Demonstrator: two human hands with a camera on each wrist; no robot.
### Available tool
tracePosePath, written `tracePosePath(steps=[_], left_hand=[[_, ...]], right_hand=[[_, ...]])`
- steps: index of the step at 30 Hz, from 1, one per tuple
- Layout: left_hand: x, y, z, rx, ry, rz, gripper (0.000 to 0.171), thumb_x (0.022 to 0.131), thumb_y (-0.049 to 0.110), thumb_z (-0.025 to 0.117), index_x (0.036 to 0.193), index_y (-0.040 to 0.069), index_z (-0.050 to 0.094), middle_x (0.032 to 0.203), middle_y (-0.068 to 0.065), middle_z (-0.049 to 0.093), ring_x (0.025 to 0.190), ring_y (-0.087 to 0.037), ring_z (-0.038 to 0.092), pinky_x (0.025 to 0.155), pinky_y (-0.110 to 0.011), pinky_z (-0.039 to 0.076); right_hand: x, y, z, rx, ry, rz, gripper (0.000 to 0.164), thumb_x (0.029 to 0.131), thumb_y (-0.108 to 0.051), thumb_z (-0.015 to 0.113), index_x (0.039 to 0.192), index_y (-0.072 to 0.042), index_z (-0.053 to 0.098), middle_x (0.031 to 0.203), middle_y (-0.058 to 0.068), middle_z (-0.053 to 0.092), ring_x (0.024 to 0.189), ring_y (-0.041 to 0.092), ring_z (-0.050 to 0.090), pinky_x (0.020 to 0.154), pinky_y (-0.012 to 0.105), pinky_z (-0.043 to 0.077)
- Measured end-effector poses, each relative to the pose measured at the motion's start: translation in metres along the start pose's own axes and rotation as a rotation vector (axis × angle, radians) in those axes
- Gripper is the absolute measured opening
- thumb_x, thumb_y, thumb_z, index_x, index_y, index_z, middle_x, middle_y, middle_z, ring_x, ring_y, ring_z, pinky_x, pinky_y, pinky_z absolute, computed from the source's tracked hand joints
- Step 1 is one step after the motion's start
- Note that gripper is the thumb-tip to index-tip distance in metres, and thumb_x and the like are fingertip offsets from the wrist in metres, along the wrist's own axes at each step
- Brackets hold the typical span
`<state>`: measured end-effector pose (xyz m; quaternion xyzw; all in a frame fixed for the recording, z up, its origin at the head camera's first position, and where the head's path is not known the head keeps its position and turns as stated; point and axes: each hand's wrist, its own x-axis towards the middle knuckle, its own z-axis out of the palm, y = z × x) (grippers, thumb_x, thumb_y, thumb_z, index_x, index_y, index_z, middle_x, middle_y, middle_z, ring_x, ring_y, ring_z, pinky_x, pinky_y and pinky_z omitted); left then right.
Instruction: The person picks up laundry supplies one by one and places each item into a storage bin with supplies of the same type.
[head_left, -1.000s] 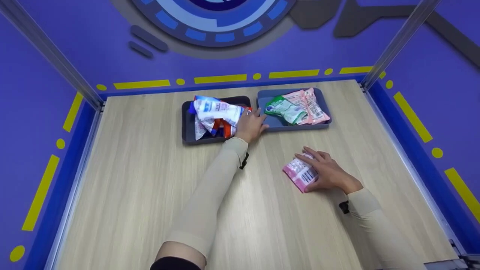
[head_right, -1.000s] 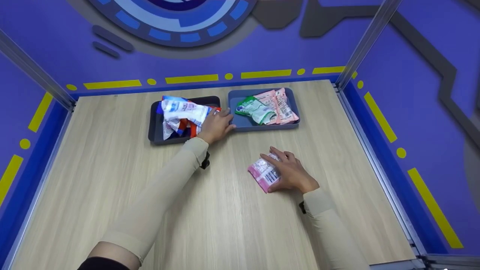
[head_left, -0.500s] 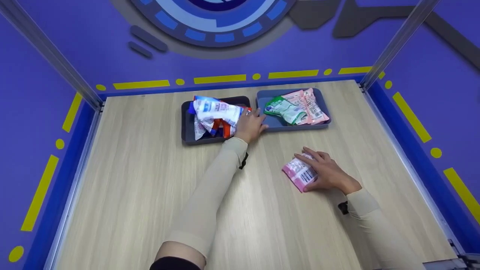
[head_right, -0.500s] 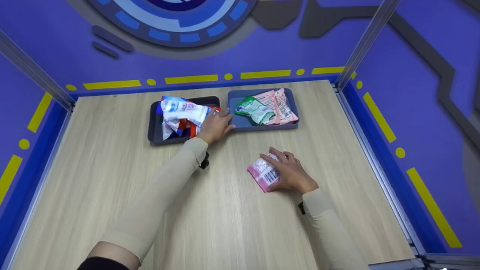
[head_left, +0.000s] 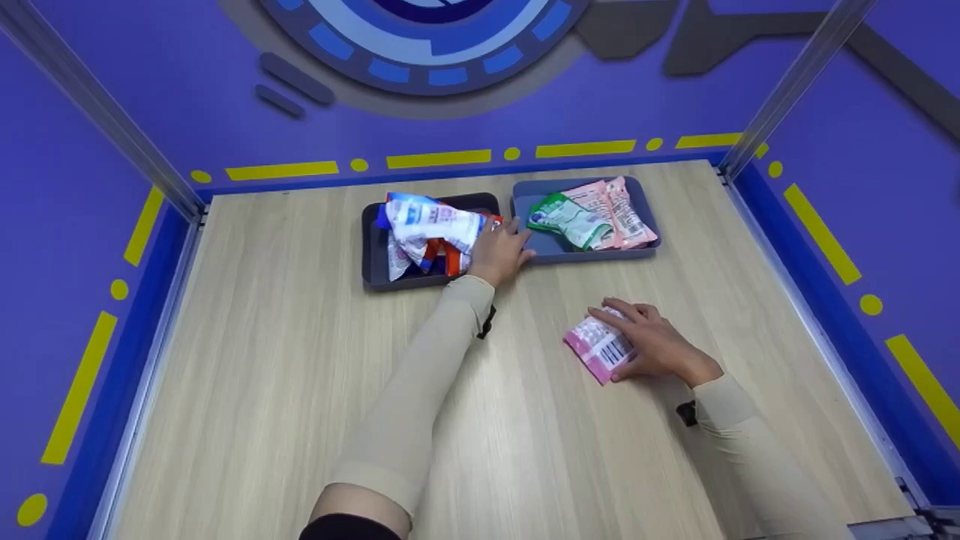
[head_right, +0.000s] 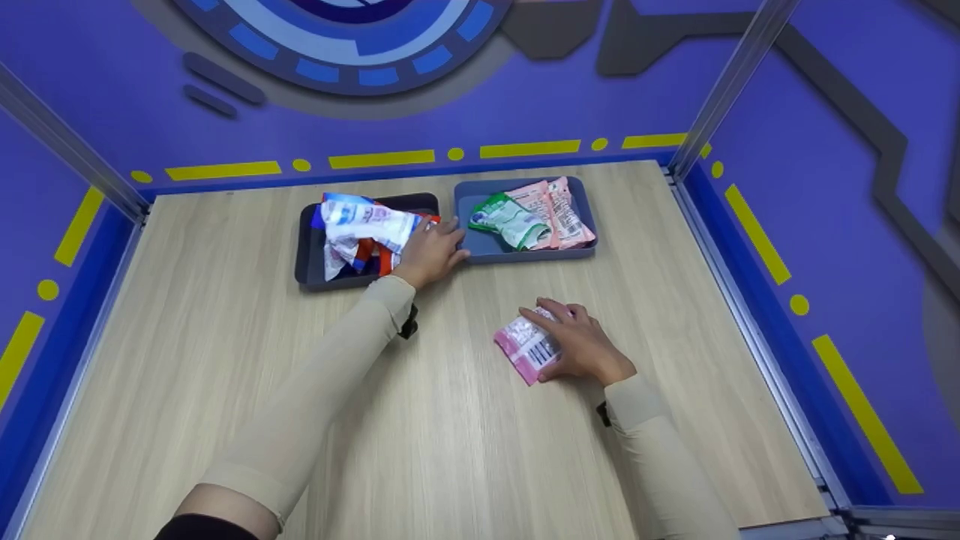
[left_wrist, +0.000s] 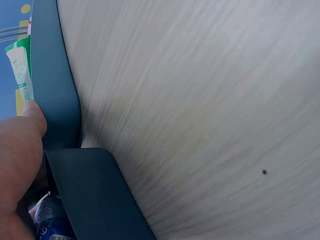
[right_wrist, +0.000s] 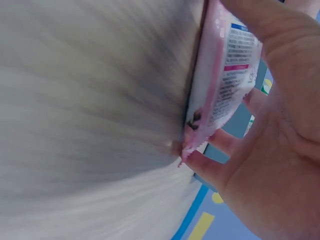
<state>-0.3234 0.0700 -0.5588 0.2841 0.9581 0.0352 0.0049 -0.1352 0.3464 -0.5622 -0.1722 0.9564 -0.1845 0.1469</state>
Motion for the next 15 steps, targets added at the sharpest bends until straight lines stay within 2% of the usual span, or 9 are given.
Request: tracePosePath(steps=[7, 15], left_hand=[[0.0, 0.0, 0.0, 0.005, 0.0, 0.004, 0.053, 0.104, 0.05, 0.052, 0.148, 0.02, 0.057, 0.158, -0.009, 0.046, 0.147, -0.026, 0.042, 0.125, -0.049, 0.02], [0.0, 0.0, 0.0, 0.001, 0.005, 0.001, 0.053, 0.104, 0.05, 0.052, 0.148, 0.02, 0.057, 0.158, -0.01, 0.046, 0.147, -0.026, 0.042, 0.125, -0.048, 0.02]], right_hand=[[0.001, -0.004, -0.011, 0.056, -0.069, 0.003, 0.107, 0.074, -0.014, 0.093, 0.161, -0.034, 0.034, 0.168, 0.009, 0.026, 0.143, 0.046, 0.029, 0.104, 0.068, 0.044], [0.002, -0.007, -0.019, 0.062, -0.097, 0.021, 0.102, 0.076, -0.005, 0.09, 0.159, -0.034, 0.039, 0.165, 0.008, 0.034, 0.133, 0.041, 0.038, 0.1, 0.061, 0.051]])
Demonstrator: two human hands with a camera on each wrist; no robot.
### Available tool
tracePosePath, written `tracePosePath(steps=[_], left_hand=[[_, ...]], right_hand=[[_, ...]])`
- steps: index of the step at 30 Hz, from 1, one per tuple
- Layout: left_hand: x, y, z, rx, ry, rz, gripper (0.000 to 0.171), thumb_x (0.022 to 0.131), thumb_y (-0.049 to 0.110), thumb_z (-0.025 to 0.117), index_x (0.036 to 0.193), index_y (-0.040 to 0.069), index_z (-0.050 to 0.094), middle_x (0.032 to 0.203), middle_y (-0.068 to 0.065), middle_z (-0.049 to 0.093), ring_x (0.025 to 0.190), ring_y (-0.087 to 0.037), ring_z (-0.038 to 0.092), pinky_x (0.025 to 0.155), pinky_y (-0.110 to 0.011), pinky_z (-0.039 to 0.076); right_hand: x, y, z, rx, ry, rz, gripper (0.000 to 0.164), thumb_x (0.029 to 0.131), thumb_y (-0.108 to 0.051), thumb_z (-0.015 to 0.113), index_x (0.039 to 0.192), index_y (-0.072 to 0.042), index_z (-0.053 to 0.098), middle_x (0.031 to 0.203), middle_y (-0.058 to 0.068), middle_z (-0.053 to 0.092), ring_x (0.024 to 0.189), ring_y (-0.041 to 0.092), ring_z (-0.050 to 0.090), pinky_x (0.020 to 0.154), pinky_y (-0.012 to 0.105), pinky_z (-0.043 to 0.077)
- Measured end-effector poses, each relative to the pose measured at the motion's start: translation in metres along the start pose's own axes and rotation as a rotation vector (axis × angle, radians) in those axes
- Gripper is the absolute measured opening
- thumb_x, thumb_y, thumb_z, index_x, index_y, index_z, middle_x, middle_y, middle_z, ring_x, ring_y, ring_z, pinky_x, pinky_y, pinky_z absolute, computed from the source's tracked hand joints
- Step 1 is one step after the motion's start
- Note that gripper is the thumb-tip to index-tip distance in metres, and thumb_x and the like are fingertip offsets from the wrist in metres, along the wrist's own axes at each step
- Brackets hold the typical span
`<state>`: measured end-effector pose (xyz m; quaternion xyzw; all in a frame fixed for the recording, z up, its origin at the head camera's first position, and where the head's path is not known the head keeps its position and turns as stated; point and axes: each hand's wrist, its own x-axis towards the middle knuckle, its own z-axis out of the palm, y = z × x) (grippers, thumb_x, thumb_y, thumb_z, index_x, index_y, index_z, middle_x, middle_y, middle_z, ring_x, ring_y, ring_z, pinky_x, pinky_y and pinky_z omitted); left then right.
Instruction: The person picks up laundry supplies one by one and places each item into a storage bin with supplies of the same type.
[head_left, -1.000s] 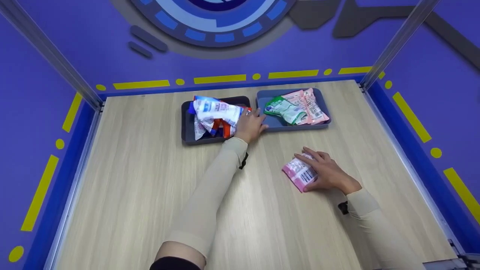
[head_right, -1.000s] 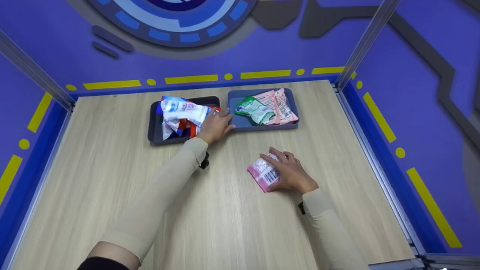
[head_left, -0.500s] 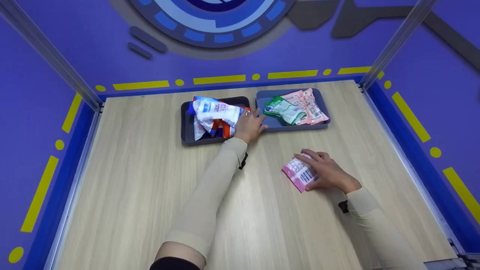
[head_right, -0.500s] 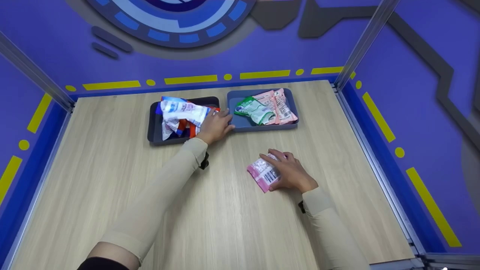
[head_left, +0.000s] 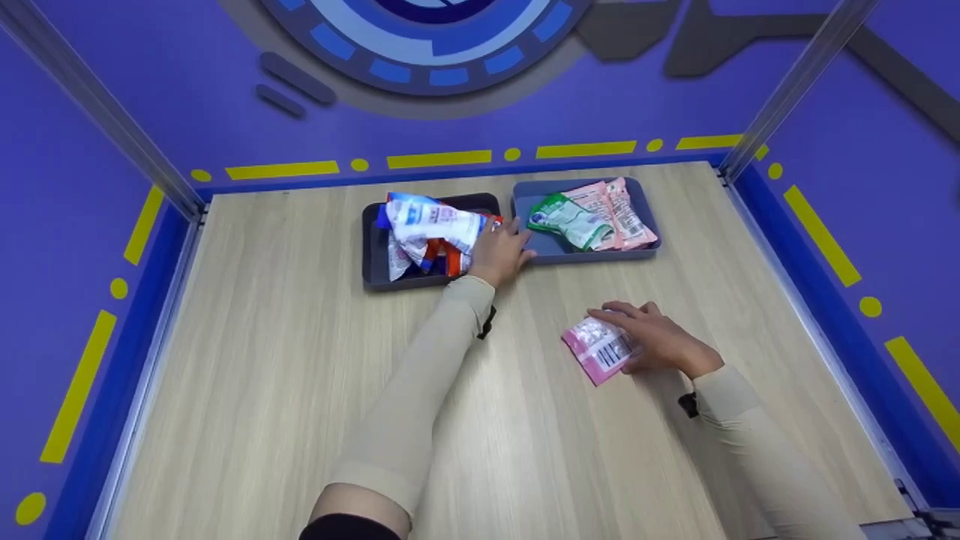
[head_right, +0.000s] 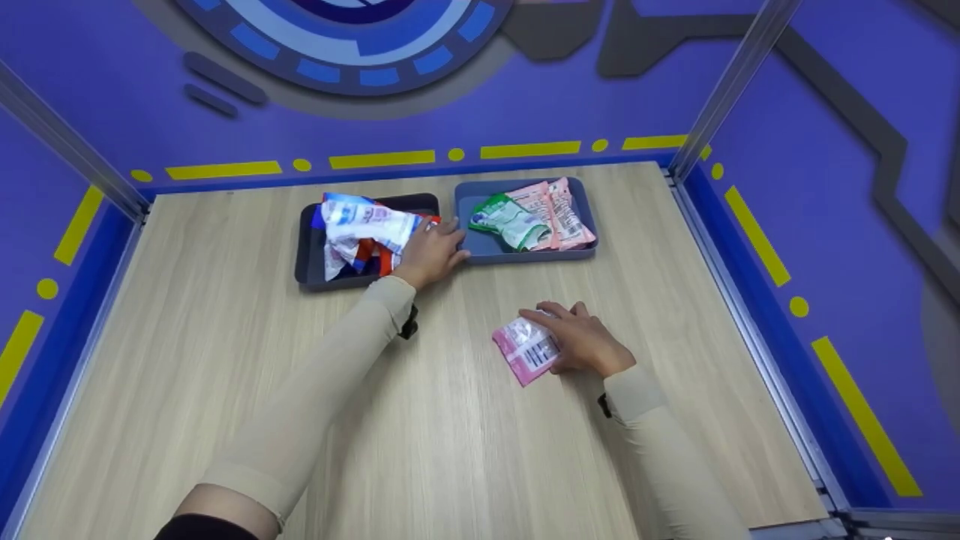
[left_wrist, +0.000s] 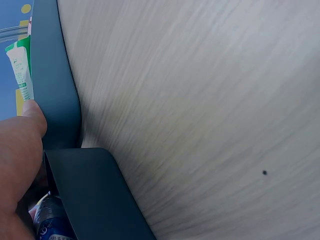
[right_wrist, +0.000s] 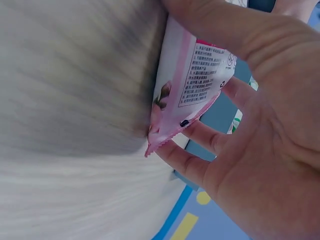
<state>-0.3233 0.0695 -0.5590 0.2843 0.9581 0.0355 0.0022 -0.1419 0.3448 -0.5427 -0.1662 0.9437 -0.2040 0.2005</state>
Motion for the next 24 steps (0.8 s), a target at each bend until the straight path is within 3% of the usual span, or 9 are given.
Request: tracePosePath(steps=[13, 24], left_hand=[[-0.0019, 0.0008, -0.0018, 0.006, -0.015, -0.007, 0.053, 0.105, 0.05, 0.05, 0.149, 0.02, 0.055, 0.159, -0.009, 0.045, 0.147, -0.026, 0.042, 0.126, -0.047, 0.018], [-0.0013, 0.0003, -0.0013, 0.002, -0.017, -0.002, 0.053, 0.105, 0.05, 0.049, 0.149, 0.021, 0.055, 0.16, -0.009, 0.043, 0.148, -0.026, 0.04, 0.126, -0.048, 0.018]], right_hand=[[-0.0011, -0.0009, -0.0021, 0.016, 0.003, -0.006, 0.099, 0.076, -0.003, 0.09, 0.158, -0.032, 0.042, 0.16, 0.007, 0.04, 0.134, 0.045, 0.039, 0.1, 0.063, 0.05], [-0.0008, -0.0012, -0.0059, 0.027, -0.005, 0.055, 0.092, 0.078, -0.014, 0.09, 0.156, -0.031, 0.044, 0.157, 0.015, 0.041, 0.142, 0.06, 0.029, 0.106, 0.076, 0.034]])
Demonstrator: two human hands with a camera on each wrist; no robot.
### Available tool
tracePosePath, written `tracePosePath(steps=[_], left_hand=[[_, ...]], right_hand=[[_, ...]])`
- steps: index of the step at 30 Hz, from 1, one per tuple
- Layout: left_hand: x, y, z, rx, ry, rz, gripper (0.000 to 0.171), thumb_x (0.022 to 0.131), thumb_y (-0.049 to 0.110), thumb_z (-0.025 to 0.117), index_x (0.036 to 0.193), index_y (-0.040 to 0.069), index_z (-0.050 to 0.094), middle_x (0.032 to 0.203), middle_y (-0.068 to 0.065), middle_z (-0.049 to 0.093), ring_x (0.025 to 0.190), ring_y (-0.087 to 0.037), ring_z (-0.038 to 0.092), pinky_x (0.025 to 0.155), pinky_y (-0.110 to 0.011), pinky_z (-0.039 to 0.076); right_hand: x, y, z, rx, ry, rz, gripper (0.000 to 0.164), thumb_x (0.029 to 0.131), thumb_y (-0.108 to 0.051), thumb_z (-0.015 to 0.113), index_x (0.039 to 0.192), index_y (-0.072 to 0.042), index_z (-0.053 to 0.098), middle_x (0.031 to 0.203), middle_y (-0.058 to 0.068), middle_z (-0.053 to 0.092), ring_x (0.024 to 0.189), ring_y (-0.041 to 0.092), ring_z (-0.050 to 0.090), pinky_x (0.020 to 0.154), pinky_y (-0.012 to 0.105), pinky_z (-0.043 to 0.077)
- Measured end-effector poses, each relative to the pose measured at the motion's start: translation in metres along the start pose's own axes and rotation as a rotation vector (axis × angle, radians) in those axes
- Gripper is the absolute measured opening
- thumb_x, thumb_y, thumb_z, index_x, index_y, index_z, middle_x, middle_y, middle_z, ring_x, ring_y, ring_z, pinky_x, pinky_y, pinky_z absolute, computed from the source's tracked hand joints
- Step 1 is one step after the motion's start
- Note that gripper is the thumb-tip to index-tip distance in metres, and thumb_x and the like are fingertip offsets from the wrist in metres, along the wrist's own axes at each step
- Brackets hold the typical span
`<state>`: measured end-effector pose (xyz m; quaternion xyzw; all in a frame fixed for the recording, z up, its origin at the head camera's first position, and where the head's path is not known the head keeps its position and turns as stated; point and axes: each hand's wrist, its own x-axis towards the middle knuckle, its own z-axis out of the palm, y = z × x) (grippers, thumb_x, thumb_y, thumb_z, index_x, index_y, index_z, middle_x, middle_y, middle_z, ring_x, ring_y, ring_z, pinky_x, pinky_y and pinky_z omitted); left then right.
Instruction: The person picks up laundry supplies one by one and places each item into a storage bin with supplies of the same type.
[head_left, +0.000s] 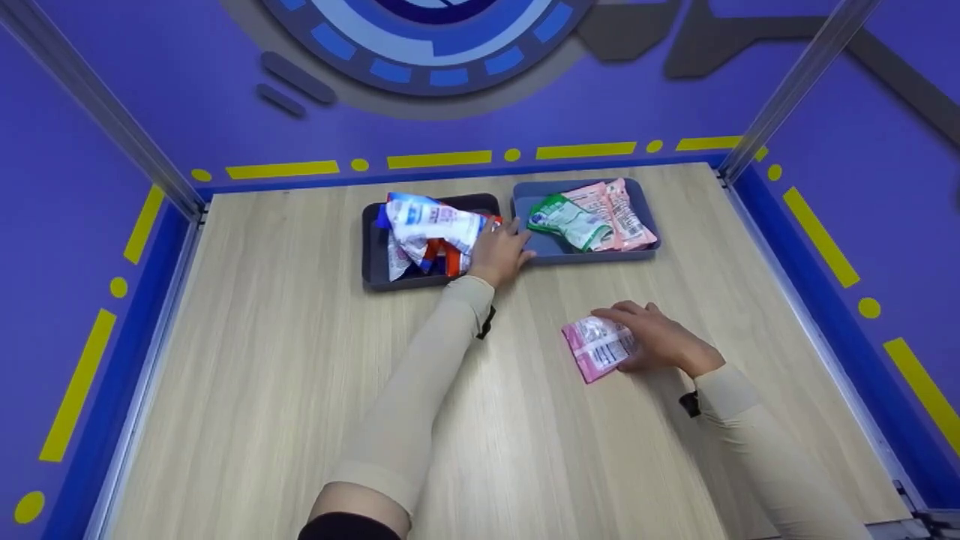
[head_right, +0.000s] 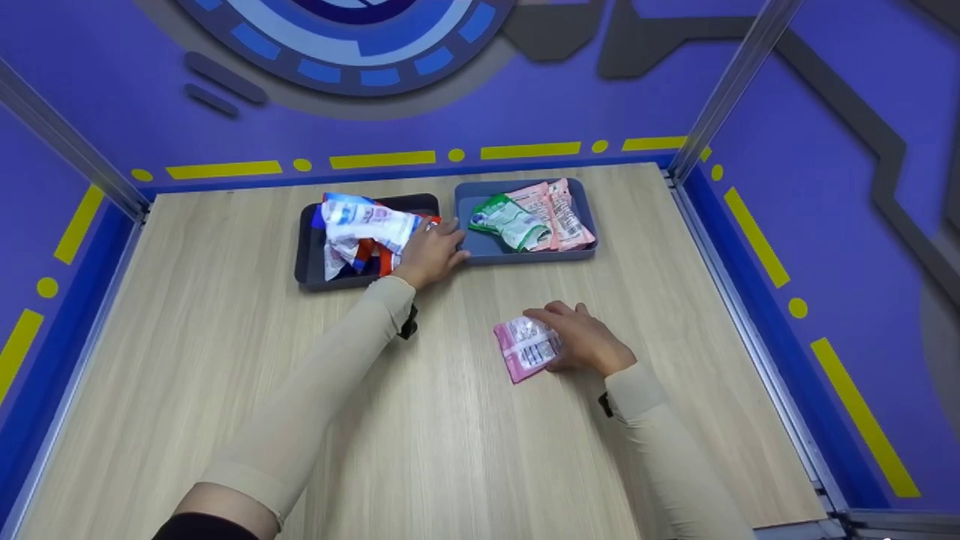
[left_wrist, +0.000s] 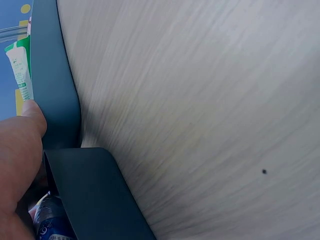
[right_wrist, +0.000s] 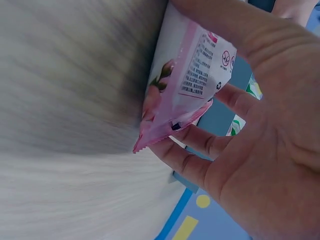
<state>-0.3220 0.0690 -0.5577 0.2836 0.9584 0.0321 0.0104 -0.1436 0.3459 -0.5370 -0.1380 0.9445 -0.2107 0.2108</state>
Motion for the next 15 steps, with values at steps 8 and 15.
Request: tracePosePath(steps=[8, 15], left_hand=[[-0.0001, 0.0003, -0.001, 0.009, 0.012, -0.003, 0.053, 0.105, 0.049, 0.051, 0.149, 0.021, 0.056, 0.159, -0.008, 0.045, 0.147, -0.024, 0.042, 0.126, -0.048, 0.02], [-0.0005, 0.0009, -0.0009, 0.019, 0.007, -0.004, 0.052, 0.105, 0.05, 0.051, 0.148, 0.021, 0.057, 0.159, -0.009, 0.045, 0.146, -0.024, 0.043, 0.125, -0.048, 0.02]], right_hand=[[0.0008, 0.004, 0.0027, -0.04, 0.042, -0.027, 0.089, 0.078, -0.023, 0.09, 0.155, -0.026, 0.046, 0.152, 0.015, 0.044, 0.136, 0.051, 0.041, 0.105, 0.069, 0.043], [0.0006, 0.0063, 0.0041, -0.043, 0.051, -0.014, 0.088, 0.079, -0.027, 0.089, 0.155, -0.026, 0.045, 0.152, 0.015, 0.044, 0.134, 0.048, 0.043, 0.104, 0.069, 0.043]])
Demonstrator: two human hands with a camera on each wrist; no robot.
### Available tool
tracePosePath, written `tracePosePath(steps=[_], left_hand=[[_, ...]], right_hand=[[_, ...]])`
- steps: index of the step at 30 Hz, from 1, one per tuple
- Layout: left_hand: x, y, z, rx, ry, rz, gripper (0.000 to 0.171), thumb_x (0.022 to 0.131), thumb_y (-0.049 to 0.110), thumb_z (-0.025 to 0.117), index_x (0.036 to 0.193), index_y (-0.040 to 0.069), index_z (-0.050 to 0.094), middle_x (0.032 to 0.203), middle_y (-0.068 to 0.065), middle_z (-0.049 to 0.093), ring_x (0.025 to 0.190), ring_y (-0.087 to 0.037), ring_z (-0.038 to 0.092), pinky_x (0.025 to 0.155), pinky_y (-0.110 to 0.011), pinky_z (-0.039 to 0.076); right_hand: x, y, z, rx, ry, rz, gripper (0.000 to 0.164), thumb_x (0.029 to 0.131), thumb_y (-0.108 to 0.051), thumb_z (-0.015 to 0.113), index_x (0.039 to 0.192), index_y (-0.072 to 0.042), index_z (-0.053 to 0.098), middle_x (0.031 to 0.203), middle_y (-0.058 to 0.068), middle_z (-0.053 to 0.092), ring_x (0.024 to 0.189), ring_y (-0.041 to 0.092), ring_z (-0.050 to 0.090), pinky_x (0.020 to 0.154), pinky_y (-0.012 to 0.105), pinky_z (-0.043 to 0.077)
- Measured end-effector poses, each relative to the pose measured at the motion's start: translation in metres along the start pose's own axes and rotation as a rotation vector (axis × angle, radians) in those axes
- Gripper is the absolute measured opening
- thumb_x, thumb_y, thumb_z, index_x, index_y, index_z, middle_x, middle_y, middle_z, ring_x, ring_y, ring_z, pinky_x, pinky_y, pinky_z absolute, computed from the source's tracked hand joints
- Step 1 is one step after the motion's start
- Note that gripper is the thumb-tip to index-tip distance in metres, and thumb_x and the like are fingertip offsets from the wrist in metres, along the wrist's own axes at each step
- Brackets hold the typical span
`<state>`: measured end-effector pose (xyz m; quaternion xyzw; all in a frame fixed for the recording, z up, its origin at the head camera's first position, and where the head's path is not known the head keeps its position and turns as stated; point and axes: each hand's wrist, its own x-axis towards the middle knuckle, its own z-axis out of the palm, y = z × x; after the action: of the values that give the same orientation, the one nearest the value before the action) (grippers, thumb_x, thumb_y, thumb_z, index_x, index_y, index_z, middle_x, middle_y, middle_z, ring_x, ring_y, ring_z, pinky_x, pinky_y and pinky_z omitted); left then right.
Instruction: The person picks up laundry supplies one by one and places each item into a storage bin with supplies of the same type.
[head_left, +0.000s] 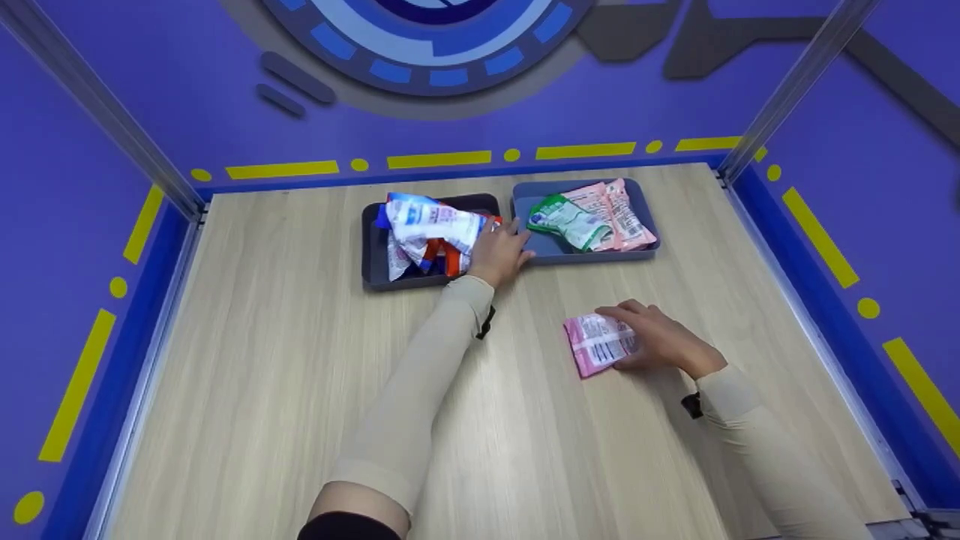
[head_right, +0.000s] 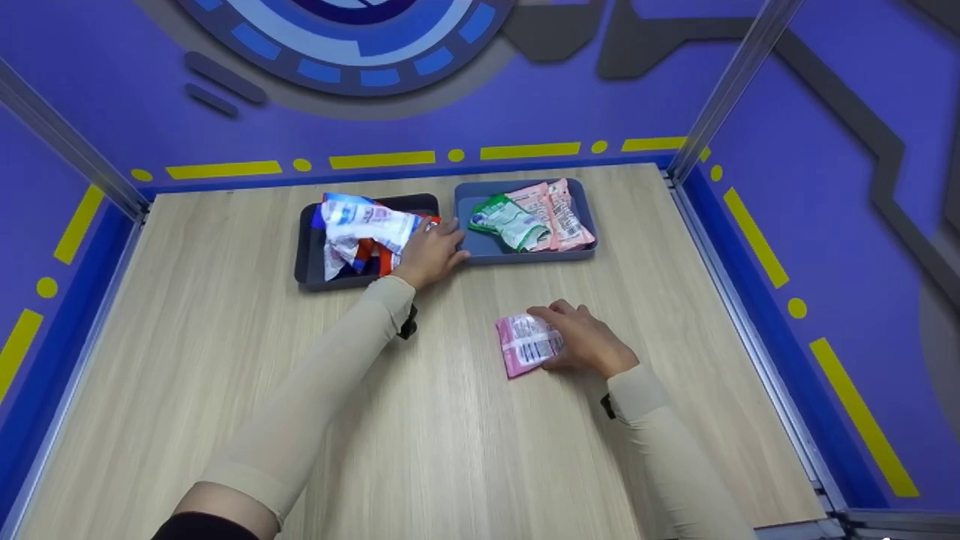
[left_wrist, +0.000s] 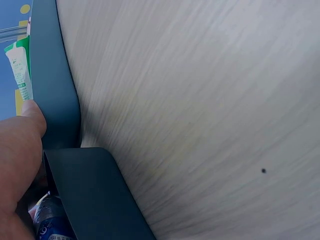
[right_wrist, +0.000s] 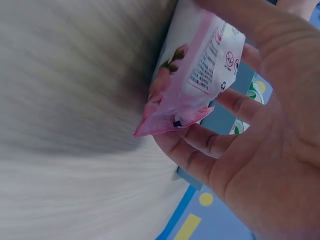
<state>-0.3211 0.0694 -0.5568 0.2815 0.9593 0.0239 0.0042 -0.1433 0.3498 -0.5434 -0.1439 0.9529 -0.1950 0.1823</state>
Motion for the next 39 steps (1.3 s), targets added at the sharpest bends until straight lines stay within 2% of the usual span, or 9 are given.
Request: tracePosePath(steps=[6, 14, 25, 39], left_hand=[[0.001, -0.001, 0.0, -0.005, -0.013, -0.002, 0.053, 0.105, 0.05, 0.051, 0.15, 0.022, 0.055, 0.16, -0.008, 0.044, 0.147, -0.024, 0.042, 0.126, -0.048, 0.019], [0.002, -0.002, 0.003, -0.008, 0.022, 0.018, 0.052, 0.104, 0.049, 0.053, 0.147, 0.019, 0.058, 0.157, -0.01, 0.047, 0.145, -0.026, 0.045, 0.125, -0.05, 0.022], [0.0, 0.0, 0.001, 0.0, -0.01, 0.003, 0.054, 0.106, 0.05, 0.048, 0.15, 0.021, 0.054, 0.16, -0.009, 0.044, 0.147, -0.024, 0.042, 0.126, -0.048, 0.018], [0.0, -0.001, 0.0, -0.013, -0.015, 0.006, 0.054, 0.105, 0.051, 0.049, 0.15, 0.022, 0.053, 0.161, -0.009, 0.042, 0.146, -0.025, 0.043, 0.126, -0.048, 0.017]], right_hand=[[0.0, 0.0, 0.0, 0.003, 0.009, 0.015, 0.09, 0.078, -0.027, 0.09, 0.156, -0.027, 0.045, 0.152, 0.013, 0.045, 0.132, 0.042, 0.046, 0.103, 0.067, 0.045], [0.001, 0.0, 0.001, -0.001, 0.009, 0.04, 0.091, 0.078, -0.031, 0.091, 0.156, -0.031, 0.043, 0.153, 0.012, 0.044, 0.134, 0.041, 0.045, 0.104, 0.069, 0.043], [0.001, 0.0, -0.008, 0.007, 0.039, 0.014, 0.094, 0.077, -0.04, 0.091, 0.157, -0.03, 0.043, 0.15, 0.01, 0.047, 0.134, 0.037, 0.046, 0.105, 0.069, 0.042], [0.003, -0.002, -0.019, -0.038, 0.069, 0.035, 0.095, 0.077, -0.048, 0.089, 0.157, -0.033, 0.042, 0.149, 0.01, 0.048, 0.133, 0.038, 0.049, 0.104, 0.071, 0.042]])
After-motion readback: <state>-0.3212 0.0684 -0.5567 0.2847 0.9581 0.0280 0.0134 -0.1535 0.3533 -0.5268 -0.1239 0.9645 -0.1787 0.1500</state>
